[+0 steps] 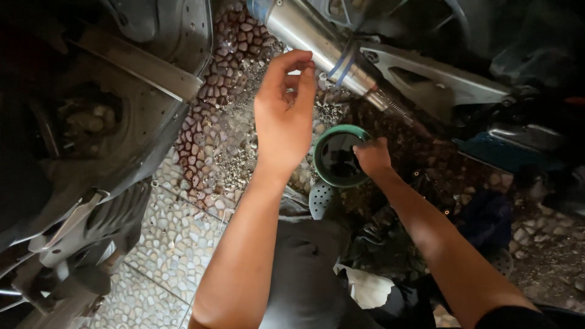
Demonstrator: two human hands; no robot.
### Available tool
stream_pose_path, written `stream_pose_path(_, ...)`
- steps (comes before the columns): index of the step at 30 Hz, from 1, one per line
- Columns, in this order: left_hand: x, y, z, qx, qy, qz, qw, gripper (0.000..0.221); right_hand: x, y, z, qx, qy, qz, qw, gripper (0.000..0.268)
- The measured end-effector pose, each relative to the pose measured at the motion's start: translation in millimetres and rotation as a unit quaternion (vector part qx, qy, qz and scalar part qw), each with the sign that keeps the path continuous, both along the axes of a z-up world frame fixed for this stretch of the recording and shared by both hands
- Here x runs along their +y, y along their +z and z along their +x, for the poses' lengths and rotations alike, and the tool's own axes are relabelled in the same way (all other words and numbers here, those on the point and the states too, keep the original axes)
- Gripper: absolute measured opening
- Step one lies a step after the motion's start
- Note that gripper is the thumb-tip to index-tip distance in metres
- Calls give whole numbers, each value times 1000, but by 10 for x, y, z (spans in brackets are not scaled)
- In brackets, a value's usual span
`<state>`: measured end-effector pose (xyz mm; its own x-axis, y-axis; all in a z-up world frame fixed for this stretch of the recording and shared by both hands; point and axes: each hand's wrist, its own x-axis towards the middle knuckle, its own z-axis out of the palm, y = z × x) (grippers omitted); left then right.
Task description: The person is performing an oil change on a motorcycle. They use a wrench to loosen and remove the drain plug, allowing dark oil to drain into a green container placed underneath. After the oil drains, the person cleans the drain plug and reinserts it into the engine.
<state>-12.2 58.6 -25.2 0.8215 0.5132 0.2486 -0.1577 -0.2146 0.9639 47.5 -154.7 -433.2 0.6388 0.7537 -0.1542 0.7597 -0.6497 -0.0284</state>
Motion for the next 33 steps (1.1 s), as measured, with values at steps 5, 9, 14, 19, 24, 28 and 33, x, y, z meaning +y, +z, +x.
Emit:
stream_pose_path(5,-33,12,32,1,-2,12,1000,19,-42,297,-91,34,-157,201,966,17)
stream_pose_path(9,-92,6,56,5,-14,-11,1000,19,-162,-228,-84,18,-74,125,989,13)
stream_pose_path(14,-58,20,4,24,-1,23,999,19,5,-261,-56,-54,32,83,995,8)
stream_pose_path(19,2,-96,-19,-1,-36,-8,999,21,98,-462,-127,-48,2,71,996,9)
stream_pose_path(24,-44,-26,24,25,-39,-11,999,21,192,-199,-134,-14,36,5,999,20)
stream_pose_path(28,-18,-82,15,42,-26,-20,999,21,227,-171,-175,-38,37,36,998,11)
stream_pose_path(33,-11,-93,8,35,-25,-33,999,21,219,-358,-191,-66,32,61,995,9)
